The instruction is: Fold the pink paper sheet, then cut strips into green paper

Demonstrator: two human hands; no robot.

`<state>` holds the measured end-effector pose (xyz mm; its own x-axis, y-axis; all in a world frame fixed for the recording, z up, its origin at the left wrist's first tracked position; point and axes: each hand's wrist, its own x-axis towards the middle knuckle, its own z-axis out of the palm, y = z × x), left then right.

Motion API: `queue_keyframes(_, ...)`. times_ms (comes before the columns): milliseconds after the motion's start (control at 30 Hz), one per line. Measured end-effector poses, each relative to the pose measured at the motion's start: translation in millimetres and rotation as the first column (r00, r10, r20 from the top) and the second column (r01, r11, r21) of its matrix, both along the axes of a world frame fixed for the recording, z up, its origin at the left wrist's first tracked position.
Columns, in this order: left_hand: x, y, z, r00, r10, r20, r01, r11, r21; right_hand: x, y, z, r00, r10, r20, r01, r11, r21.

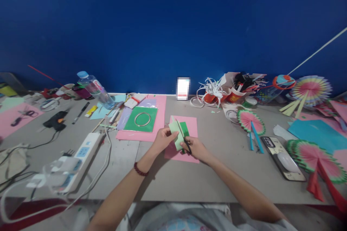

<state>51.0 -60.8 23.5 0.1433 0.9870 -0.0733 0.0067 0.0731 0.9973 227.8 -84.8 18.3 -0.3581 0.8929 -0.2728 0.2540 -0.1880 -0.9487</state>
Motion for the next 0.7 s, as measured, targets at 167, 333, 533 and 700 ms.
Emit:
queue_keyframes(167,0.2,-0.3,2.1,1.0,0.0,0.008,0.0,1.0,-0.003,-0.9,-0.3,0.4,1.0,-0.008,-0.008,0.008,1.0,0.002)
queue_keyframes(333,-0.2,0.1,1.1,1.0,-0.01,-0.009,0.01,1.0,-0.001,-0.4,0.1,-2.6,1.0,-0.016,-0.019,0.016,1.0,0.011)
queue_keyframes(533,-0.4,0.1,0.0,1.0,-0.018,0.006,0.018,1.0,0.004,0.3,0.4,-5.8,1.0,-0.019,-0.007,0.019,1.0,0.011)
queue_keyframes(700,0.1,0.7,-0.6,1.0,-0.017,0.01,0.017,1.0,-0.003,0.7,0.5,-5.1,0.999,-0.035,-0.007,0.035,0.999,0.022)
